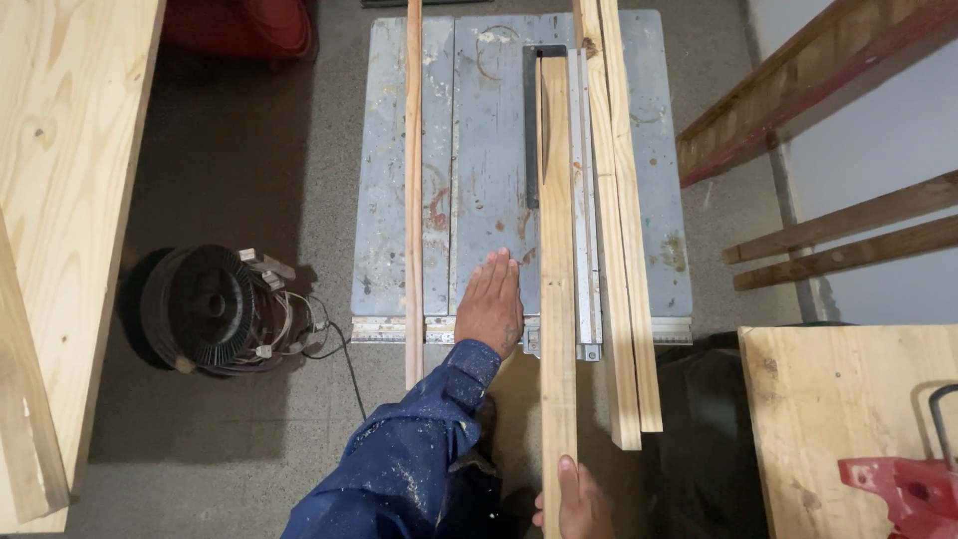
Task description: Handling and aligning thin wood strips on a table saw in a workshop.
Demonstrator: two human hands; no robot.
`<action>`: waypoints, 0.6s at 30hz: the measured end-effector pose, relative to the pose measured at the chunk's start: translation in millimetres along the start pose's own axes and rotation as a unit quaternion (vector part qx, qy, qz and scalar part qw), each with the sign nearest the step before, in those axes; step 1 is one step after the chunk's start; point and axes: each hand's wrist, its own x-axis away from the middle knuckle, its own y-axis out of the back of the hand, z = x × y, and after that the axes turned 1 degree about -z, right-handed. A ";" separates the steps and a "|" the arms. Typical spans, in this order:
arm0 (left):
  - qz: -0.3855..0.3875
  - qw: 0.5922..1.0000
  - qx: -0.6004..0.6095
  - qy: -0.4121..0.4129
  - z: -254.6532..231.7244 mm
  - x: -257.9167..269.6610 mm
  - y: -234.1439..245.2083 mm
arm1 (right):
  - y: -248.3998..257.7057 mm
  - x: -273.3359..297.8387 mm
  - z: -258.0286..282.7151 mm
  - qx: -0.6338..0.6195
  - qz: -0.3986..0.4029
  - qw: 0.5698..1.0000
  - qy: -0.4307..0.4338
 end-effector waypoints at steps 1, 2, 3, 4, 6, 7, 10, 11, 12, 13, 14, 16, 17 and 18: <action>0.000 1.000 0.000 0.000 -0.1 -0.2 2.3 | 1.0 1.3 5.8 0.000 0.000 1.000 0.000; -0.004 1.000 0.014 0.000 -0.3 -0.5 4.6 | 2.1 2.6 11.6 0.029 -0.004 1.000 -0.002; -0.007 1.000 0.029 -0.002 -0.7 0.4 6.9 | 2.8 4.6 16.6 0.057 -0.008 0.998 -0.005; -0.006 1.000 0.029 -0.002 -0.5 1.2 4.7 | 2.4 1.0 13.6 0.056 -0.008 0.998 -0.006; -0.007 1.000 0.021 0.004 0.2 0.9 0.0 | 2.3 -7.2 9.3 0.045 -0.003 0.998 0.031; -0.006 1.000 0.021 0.004 0.4 0.4 0.6 | 3.7 -5.6 14.6 0.045 -0.002 0.999 0.031; 0.009 1.000 -0.013 0.000 -0.1 -0.3 1.9 | 7.3 -5.0 27.0 0.071 0.009 0.997 0.038; -0.003 1.000 -0.007 0.000 -0.7 -0.1 2.4 | 7.6 -7.3 28.9 0.046 0.017 0.998 0.038; -0.016 1.000 -0.002 0.001 -1.4 0.1 3.0 | 8.0 -9.4 31.0 0.020 0.025 0.999 0.038; -0.016 1.000 -0.002 0.001 -1.2 -0.2 2.9 | 7.8 -11.5 32.3 0.020 0.025 0.999 0.038; 0.004 1.000 -0.012 0.002 -1.1 -0.4 2.8 | 7.6 -13.3 33.6 0.036 0.025 0.998 0.049; 0.025 0.999 -0.021 0.003 -2.0 0.7 3.0 | 8.5 -14.3 37.5 0.053 0.024 0.997 0.060; 0.012 1.000 -0.011 0.003 -1.7 0.5 2.9 | 8.7 -14.4 41.7 0.046 0.026 0.997 0.061; 0.000 1.000 -0.001 0.004 -1.3 0.3 2.8 | 9.0 -14.6 45.9 0.040 0.028 0.997 0.062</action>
